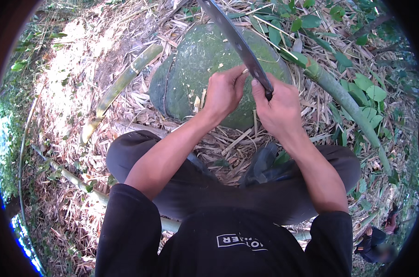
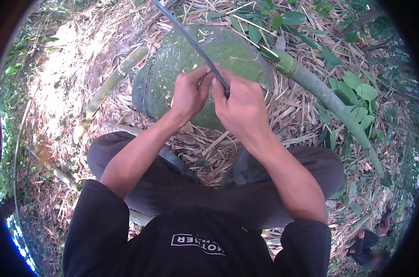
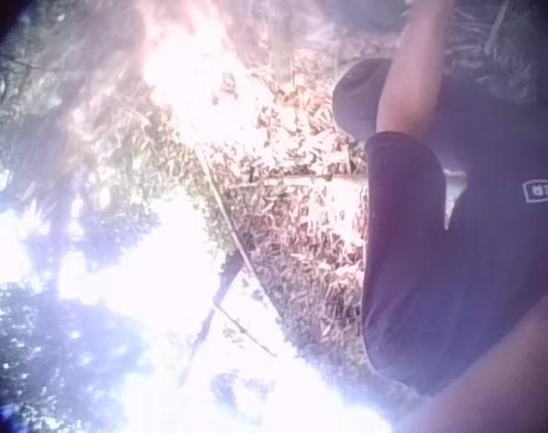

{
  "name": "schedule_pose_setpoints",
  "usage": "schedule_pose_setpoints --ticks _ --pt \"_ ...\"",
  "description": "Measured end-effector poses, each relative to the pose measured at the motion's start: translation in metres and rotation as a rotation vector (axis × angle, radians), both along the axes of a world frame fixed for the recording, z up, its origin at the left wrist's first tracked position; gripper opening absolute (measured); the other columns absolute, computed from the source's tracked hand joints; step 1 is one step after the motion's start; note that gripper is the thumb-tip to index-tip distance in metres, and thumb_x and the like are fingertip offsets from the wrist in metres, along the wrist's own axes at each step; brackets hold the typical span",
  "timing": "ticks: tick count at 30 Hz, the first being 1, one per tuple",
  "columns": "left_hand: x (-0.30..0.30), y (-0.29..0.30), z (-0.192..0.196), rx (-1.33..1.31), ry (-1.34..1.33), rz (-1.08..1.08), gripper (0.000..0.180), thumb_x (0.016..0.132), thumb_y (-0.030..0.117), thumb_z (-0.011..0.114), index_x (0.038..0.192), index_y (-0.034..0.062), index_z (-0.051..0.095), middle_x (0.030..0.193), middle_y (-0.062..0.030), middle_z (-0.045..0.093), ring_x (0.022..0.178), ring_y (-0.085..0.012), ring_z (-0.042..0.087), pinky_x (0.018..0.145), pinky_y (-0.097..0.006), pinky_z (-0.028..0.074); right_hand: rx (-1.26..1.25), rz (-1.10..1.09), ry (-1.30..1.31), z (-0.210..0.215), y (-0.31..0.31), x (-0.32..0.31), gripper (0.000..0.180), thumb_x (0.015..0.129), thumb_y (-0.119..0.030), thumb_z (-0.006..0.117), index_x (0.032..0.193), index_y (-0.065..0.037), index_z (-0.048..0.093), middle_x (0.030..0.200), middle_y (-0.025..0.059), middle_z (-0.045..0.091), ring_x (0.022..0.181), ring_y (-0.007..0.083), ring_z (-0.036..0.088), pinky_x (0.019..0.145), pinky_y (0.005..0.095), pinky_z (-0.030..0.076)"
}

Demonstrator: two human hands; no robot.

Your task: The person sits on the forest floor and uses a large machete to split a bamboo stalk and carve thin strips from it. They repeatedly shave the bamboo to create fine slivers and then split a larger section of the stalk.

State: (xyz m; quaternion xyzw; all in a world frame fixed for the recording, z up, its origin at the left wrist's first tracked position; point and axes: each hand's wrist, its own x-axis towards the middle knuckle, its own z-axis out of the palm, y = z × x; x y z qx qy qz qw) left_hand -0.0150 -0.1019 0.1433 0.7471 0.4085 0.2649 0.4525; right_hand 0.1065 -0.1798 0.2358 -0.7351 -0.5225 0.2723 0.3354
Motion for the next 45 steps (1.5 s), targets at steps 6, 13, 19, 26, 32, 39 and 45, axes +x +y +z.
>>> schedule_pose_setpoints --ticks 6,13,19,26,32,39,45 --pt "-0.001 0.000 -0.002 -0.076 -0.012 -0.011 0.024 0.094 0.002 0.062 0.115 0.0013 0.072 0.081 -0.0222 0.072 0.077 -0.0129 0.072 0.064 -0.033 0.055 0.051 -0.005 -0.019 0.001 0.000 0.000 0.020 0.094 -0.011 0.061 0.105 0.004 0.069 0.078 0.0254 0.065 0.069 0.0428 0.066 0.061 0.0451 0.050" --pt "0.001 0.007 -0.002 0.052 -0.063 -0.014 0.022 0.094 0.003 0.060 0.112 0.0029 0.074 0.072 -0.0218 0.066 0.058 -0.0096 0.060 0.056 -0.034 0.050 -0.008 -0.029 0.008 -0.008 0.003 0.000 0.021 0.093 -0.011 0.062 0.108 0.003 0.069 0.077 0.0256 0.064 0.067 0.0409 0.066 0.059 0.0436 0.050" --pt "0.001 0.009 0.008 0.063 -0.049 -0.001 0.022 0.093 0.004 0.062 0.112 0.0048 0.075 0.071 -0.0222 0.064 0.055 -0.0115 0.060 0.054 -0.033 0.048 0.022 -0.058 0.010 -0.007 0.006 -0.002 0.019 0.095 -0.015 0.062 0.096 0.003 0.067 0.066 0.0202 0.057 0.059 0.0346 0.057 0.055 0.0419 0.044" --pt "0.004 0.009 -0.015 0.107 0.003 0.042 0.017 0.090 0.013 0.069 0.103 0.0027 0.074 0.070 -0.0255 0.062 0.063 -0.0434 0.063 0.059 -0.043 0.051 -0.128 -0.064 0.018 -0.011 0.009 0.000 0.018 0.093 -0.014 0.062 0.096 0.003 0.068 0.066 0.0241 0.059 0.059 0.0414 0.061 0.056 0.0444 0.046" --pt "0.000 0.009 -0.008 -0.013 0.099 0.023 0.022 0.091 0.012 0.066 0.111 0.0101 0.076 0.076 -0.0275 0.063 0.071 -0.0451 0.066 0.065 -0.047 0.055 -0.065 -0.056 0.012 -0.007 0.012 0.001 0.018 0.093 -0.014 0.062 0.097 0.003 0.069 0.066 0.0245 0.059 0.059 0.0407 0.062 0.056 0.0443 0.046" --pt "0.000 0.009 -0.012 0.013 0.172 0.020 0.017 0.089 0.013 0.068 0.104 0.0082 0.075 0.071 -0.0255 0.063 0.069 -0.0441 0.065 0.062 -0.045 0.054 -0.016 -0.065 -0.010 -0.010 0.011 0.000 0.018 0.092 -0.014 0.062 0.094 0.002 0.068 0.068 0.0252 0.060 0.063 0.0427 0.063 0.057 0.0459 0.047" --pt "-0.007 0.003 -0.021 0.149 0.270 0.124 0.015 0.088 0.012 0.071 0.100 0.0026 0.074 0.086 -0.0188 0.073 0.078 -0.0326 0.073 0.072 -0.037 0.057 -0.145 -0.096 0.036 -0.021 0.013 0.004 0.022 0.092 -0.017 0.060 0.092 0.004 0.067 0.065 0.0264 0.058 0.061 0.0446 0.062 0.057 0.0475 0.047"
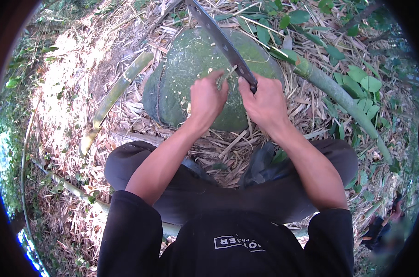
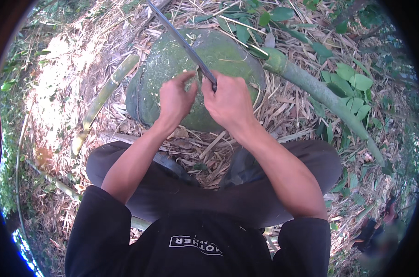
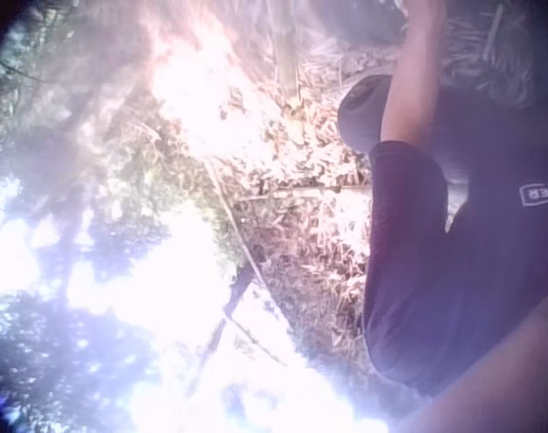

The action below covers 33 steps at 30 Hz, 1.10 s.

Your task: The person sits on the forest floor and uses a large machete to split a bamboo stalk and carve thin strips from it. They repeatedly shave the bamboo to create fine slivers and then split a larger section of the stalk.

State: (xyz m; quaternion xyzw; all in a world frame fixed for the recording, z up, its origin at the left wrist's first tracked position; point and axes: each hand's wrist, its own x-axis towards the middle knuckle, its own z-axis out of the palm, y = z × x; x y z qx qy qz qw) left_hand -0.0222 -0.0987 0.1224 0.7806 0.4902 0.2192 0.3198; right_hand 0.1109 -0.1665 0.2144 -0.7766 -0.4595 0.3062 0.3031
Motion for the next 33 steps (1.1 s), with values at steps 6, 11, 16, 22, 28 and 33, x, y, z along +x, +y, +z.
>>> schedule_pose_setpoints --ticks 6,11,16,22,28,33 --pt "0.004 0.007 0.036 0.191 -0.455 -0.092 0.017 0.083 0.003 0.075 0.098 0.0006 0.070 0.090 -0.0139 0.072 0.078 -0.0246 0.074 0.071 -0.033 0.059 0.042 0.032 -0.006 -0.007 -0.001 0.003 0.022 0.092 -0.017 0.060 0.094 0.003 0.068 0.066 0.0262 0.060 0.063 0.0451 0.063 0.059 0.0487 0.048" --pt "0.003 0.006 0.038 0.068 -0.486 -0.060 0.016 0.085 0.000 0.076 0.099 -0.0016 0.070 0.091 -0.0115 0.072 0.082 -0.0190 0.073 0.074 -0.030 0.058 0.044 0.006 0.000 -0.009 0.000 -0.004 0.021 0.092 -0.017 0.060 0.096 0.001 0.069 0.069 0.0257 0.063 0.068 0.0460 0.065 0.062 0.0504 0.051" --pt "-0.002 0.005 0.040 0.092 -0.461 -0.086 0.012 0.086 -0.001 0.075 0.097 -0.0025 0.070 0.090 -0.0109 0.072 0.081 -0.0167 0.072 0.075 -0.029 0.058 0.041 0.011 -0.020 -0.010 -0.002 -0.008 0.019 0.092 -0.016 0.059 0.098 0.000 0.069 0.074 0.0258 0.065 0.072 0.0467 0.065 0.065 0.0523 0.051" --pt "-0.006 -0.001 0.046 0.153 -0.442 -0.106 0.007 0.086 -0.003 0.074 0.093 -0.0034 0.070 0.088 -0.0120 0.072 0.078 -0.0172 0.071 0.071 -0.029 0.058 0.139 0.042 -0.044 -0.017 -0.008 -0.011 0.016 0.090 -0.012 0.061 0.098 -0.001 0.069 0.077 0.0248 0.067 0.073 0.0460 0.066 0.066 0.0529 0.053" --pt "-0.009 -0.007 0.045 0.197 -0.416 -0.119 0.008 0.086 -0.003 0.074 0.093 -0.0036 0.070 0.088 -0.0127 0.072 0.078 -0.0187 0.071 0.071 -0.029 0.058 0.071 0.032 -0.075 -0.014 -0.012 -0.015 0.015 0.089 -0.013 0.061 0.098 -0.003 0.069 0.073 0.0249 0.066 0.071 0.0451 0.067 0.066 0.0534 0.055" --pt "-0.010 -0.011 0.047 0.202 -0.426 -0.112 0.009 0.086 -0.003 0.074 0.094 -0.0032 0.071 0.088 -0.0130 0.072 0.078 -0.0193 0.072 0.072 -0.029 0.058 0.009 0.011 -0.078 -0.012 -0.014 -0.019 0.017 0.088 -0.015 0.062 0.096 -0.003 0.070 0.073 0.0253 0.066 0.071 0.0461 0.067 0.067 0.0540 0.055"
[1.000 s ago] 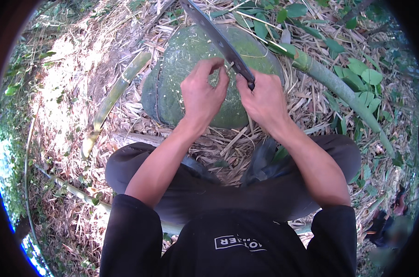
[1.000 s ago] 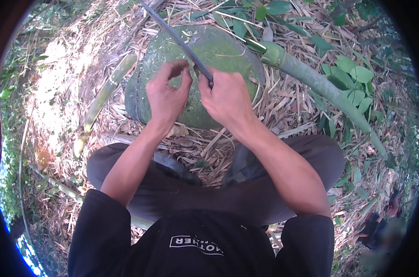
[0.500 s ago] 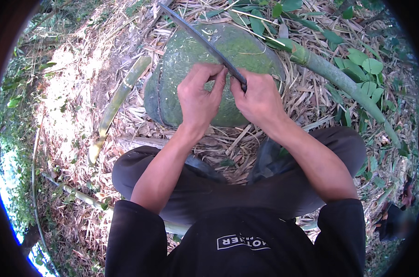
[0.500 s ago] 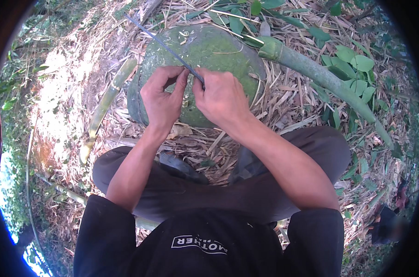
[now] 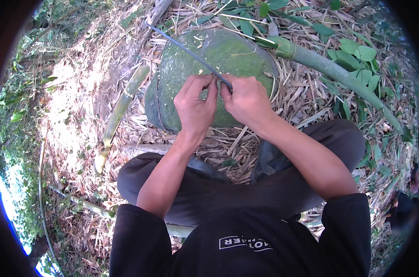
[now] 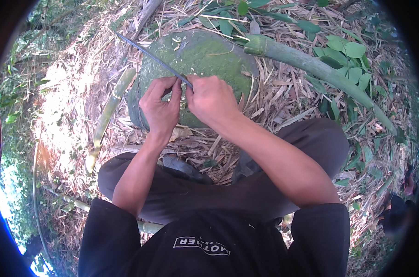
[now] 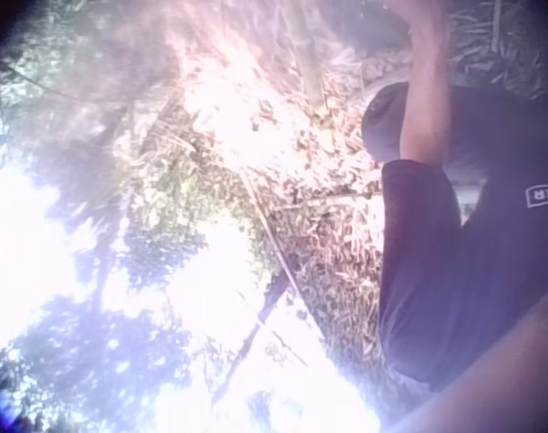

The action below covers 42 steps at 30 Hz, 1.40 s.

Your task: The person sits on the forest floor and uses a large machete to split a bamboo stalk and carve thin strips from it. They repeatedly shave the bamboo to create fine slivers and then split a larger section of the stalk.

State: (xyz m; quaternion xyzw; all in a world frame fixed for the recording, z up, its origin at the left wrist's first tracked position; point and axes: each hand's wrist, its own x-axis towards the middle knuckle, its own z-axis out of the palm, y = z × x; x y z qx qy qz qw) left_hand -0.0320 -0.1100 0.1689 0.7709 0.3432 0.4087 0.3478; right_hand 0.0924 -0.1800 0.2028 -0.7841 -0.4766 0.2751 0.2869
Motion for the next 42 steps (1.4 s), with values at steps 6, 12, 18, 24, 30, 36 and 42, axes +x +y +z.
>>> schedule_pose_setpoints --ticks 6,12,18,24,30,36,42 --pt "0.004 -0.011 -0.009 0.131 0.031 -0.123 0.011 0.082 -0.004 0.075 0.091 -0.0003 0.071 0.092 -0.0127 0.073 0.080 -0.0220 0.073 0.072 -0.031 0.059 -0.093 0.002 -0.055 -0.034 -0.002 0.011 0.022 0.087 -0.018 0.062 0.096 -0.001 0.073 0.079 0.0282 0.069 0.076 0.0469 0.068 0.072 0.0543 0.057" --pt "-0.005 -0.004 -0.003 0.032 0.096 -0.032 0.035 0.080 -0.002 0.072 0.114 0.0012 0.063 0.118 -0.0164 0.067 0.107 -0.0297 0.067 0.090 -0.038 0.054 -0.124 -0.005 -0.025 -0.024 -0.003 0.027 0.028 0.087 -0.022 0.063 0.089 0.004 0.072 0.075 0.0298 0.067 0.071 0.0455 0.068 0.069 0.0516 0.055" --pt "-0.017 0.030 0.018 0.027 0.228 0.068 0.052 0.078 0.006 0.073 0.127 0.0018 0.055 0.135 -0.0194 0.057 0.130 -0.0368 0.052 0.112 -0.042 0.040 0.088 0.024 0.098 0.060 -0.002 0.019 0.023 0.090 -0.018 0.064 0.086 0.005 0.069 0.059 0.0191 0.060 0.050 0.0308 0.061 0.054 0.0404 0.047" --pt "-0.024 0.039 0.019 -0.115 0.238 -0.129 0.032 0.073 0.004 0.073 0.104 0.0040 0.066 0.099 -0.0182 0.068 0.098 -0.0392 0.066 0.086 -0.045 0.053 0.172 0.088 0.218 0.077 -0.017 0.000 0.014 0.090 -0.010 0.066 0.087 0.004 0.068 0.060 0.0127 0.060 0.049 0.0194 0.057 0.052 0.0340 0.045" --pt "-0.020 0.026 0.015 -0.118 0.104 -0.039 0.017 0.072 0.005 0.073 0.088 0.0060 0.070 0.074 -0.0162 0.066 0.067 -0.0364 0.066 0.060 -0.043 0.052 0.230 0.206 0.207 0.072 -0.019 -0.002 0.012 0.088 -0.005 0.067 0.095 0.004 0.070 0.067 0.0135 0.065 0.055 0.0202 0.063 0.056 0.0330 0.049" --pt "-0.018 0.022 0.010 -0.108 0.107 -0.004 0.009 0.081 0.010 0.073 0.076 0.0032 0.071 0.066 -0.0148 0.067 0.056 -0.0310 0.065 0.054 -0.039 0.050 0.271 0.254 0.251 0.070 -0.020 -0.002 0.028 0.086 0.000 0.066 0.113 0.006 0.069 0.074 0.0139 0.070 0.060 0.0150 0.065 0.060 0.0298 0.052" --pt "-0.018 0.019 0.004 -0.079 0.042 -0.009 0.020 0.089 0.012 0.072 0.072 0.0015 0.071 0.063 -0.0132 0.067 0.053 -0.0239 0.065 0.051 -0.036 0.048 0.230 0.266 0.303 0.071 -0.022 0.000 0.033 0.085 0.001 0.065 0.117 0.005 0.068 0.072 0.0120 0.068 0.060 0.0134 0.062 0.060 0.0293 0.051"
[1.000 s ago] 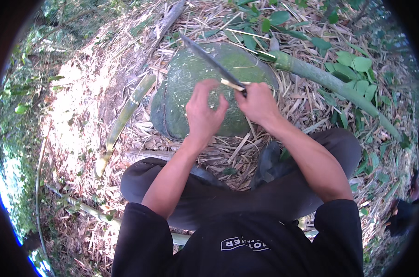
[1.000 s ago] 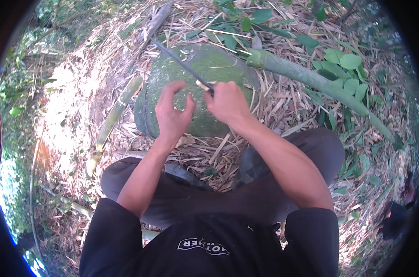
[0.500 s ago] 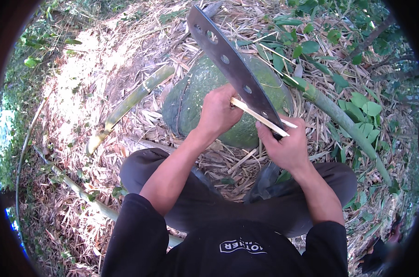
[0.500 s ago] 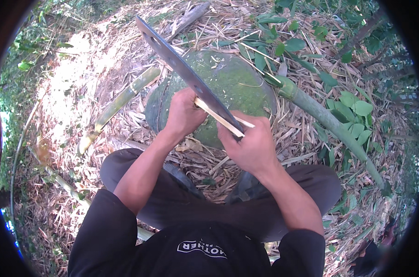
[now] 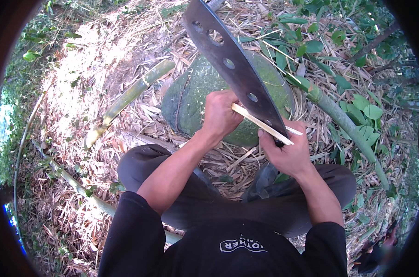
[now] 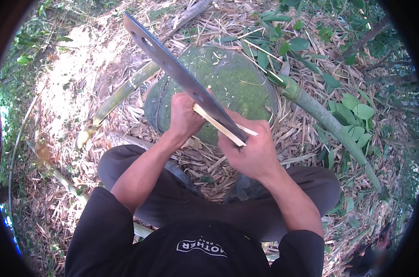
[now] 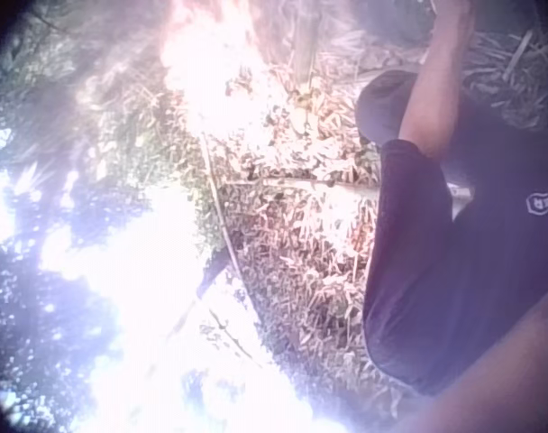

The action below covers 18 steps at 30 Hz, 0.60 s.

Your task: The person sits on the forest floor and uses a large machete to split a bamboo stalk and carve thin strips from it. They repeatedly shave the bamboo to create fine slivers and then split a larger section of the stalk.

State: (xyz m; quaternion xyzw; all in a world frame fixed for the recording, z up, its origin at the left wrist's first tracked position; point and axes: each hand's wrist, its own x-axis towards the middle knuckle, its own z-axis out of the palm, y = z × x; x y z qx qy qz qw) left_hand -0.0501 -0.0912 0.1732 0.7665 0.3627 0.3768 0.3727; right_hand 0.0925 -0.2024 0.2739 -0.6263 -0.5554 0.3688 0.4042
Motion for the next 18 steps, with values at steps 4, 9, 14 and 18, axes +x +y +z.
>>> schedule_pose_setpoints --ticks 4,9,14,18 --pt "-0.002 0.000 -0.002 -0.031 -0.041 -0.030 0.014 0.084 0.005 0.072 0.070 0.0013 0.071 0.064 -0.0116 0.068 0.055 -0.0217 0.066 0.052 -0.035 0.048 -0.020 0.055 0.014 -0.004 -0.002 0.003 0.028 0.085 0.001 0.065 0.112 0.004 0.069 0.066 0.0084 0.062 0.056 0.0116 0.056 0.056 0.0295 0.047" --pt "-0.001 -0.004 -0.006 -0.066 -0.089 0.007 0.011 0.071 0.000 0.071 0.066 0.0012 0.061 0.057 -0.0127 0.057 0.048 -0.0262 0.056 0.049 -0.037 0.042 -0.113 -0.026 0.185 -0.015 -0.007 0.001 0.016 0.086 -0.001 0.066 0.101 0.004 0.070 0.063 0.0060 0.059 0.054 0.0104 0.051 0.054 0.0294 0.044" --pt "0.002 -0.006 -0.006 -0.134 -0.124 0.004 0.016 0.075 0.000 0.070 0.064 0.0005 0.058 0.057 -0.0129 0.056 0.049 -0.0248 0.055 0.049 -0.037 0.042 -0.123 -0.016 0.203 -0.021 -0.009 0.003 0.014 0.087 -0.002 0.065 0.100 0.003 0.070 0.063 0.0061 0.059 0.054 0.0102 0.051 0.054 0.0300 0.044" --pt "0.010 -0.009 -0.012 -0.338 -0.045 -0.031 0.011 0.079 0.002 0.071 0.075 0.0009 0.061 0.060 -0.0127 0.056 0.055 -0.0266 0.058 0.055 -0.040 0.046 -0.208 -0.074 0.041 -0.016 -0.003 0.001 0.021 0.089 -0.005 0.063 0.107 0.003 0.071 0.058 0.0098 0.057 0.051 0.0125 0.051 0.053 0.0303 0.043"
